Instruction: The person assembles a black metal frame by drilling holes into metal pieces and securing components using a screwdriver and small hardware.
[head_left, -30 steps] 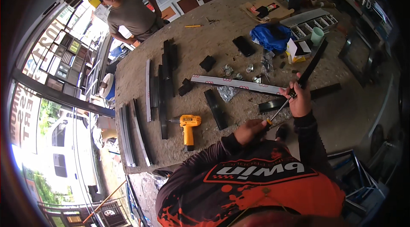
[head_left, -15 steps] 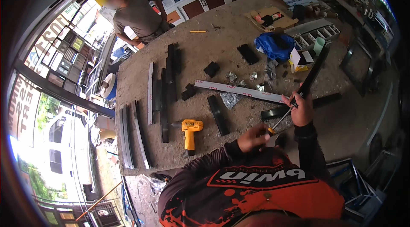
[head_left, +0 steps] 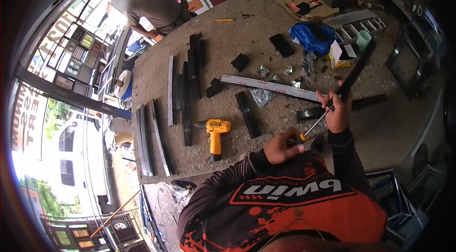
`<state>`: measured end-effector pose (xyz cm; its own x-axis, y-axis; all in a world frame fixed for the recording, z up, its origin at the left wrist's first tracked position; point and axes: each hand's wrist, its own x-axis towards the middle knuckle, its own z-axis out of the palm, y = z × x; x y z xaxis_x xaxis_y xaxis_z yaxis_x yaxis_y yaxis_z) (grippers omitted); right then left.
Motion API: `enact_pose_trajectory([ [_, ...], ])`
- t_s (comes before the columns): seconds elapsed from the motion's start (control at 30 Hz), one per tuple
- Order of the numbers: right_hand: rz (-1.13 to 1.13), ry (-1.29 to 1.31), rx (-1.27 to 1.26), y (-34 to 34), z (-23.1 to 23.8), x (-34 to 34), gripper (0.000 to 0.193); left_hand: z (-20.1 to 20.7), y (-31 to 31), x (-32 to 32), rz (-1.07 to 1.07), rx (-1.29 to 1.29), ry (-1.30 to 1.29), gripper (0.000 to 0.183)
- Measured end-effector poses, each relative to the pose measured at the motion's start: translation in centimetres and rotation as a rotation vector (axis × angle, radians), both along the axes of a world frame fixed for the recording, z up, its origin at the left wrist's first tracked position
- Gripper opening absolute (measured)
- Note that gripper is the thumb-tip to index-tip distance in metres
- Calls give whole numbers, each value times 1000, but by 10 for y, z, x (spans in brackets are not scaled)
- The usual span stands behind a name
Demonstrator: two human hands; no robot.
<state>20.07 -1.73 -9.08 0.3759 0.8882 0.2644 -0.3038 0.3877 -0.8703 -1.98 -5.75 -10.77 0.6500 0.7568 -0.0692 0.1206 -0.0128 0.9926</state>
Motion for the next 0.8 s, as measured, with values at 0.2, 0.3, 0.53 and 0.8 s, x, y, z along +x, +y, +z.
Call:
enact_pose_trajectory([
  [0.2,7,51,48,-3,11,0,45,15,5,-6,-78,-443,-96,23],
  [0.3,-10,57,28,-1,7,3,47,1,8,-6,-108,-475,-197,24],
  [0.53,-67,5,111,-1,3,3,49,2,12,-2,-99,-224,-6,31],
  [0.8,-148,-19,111,-7,8,17,49,19,19,14,-7,-19,94,16],
])
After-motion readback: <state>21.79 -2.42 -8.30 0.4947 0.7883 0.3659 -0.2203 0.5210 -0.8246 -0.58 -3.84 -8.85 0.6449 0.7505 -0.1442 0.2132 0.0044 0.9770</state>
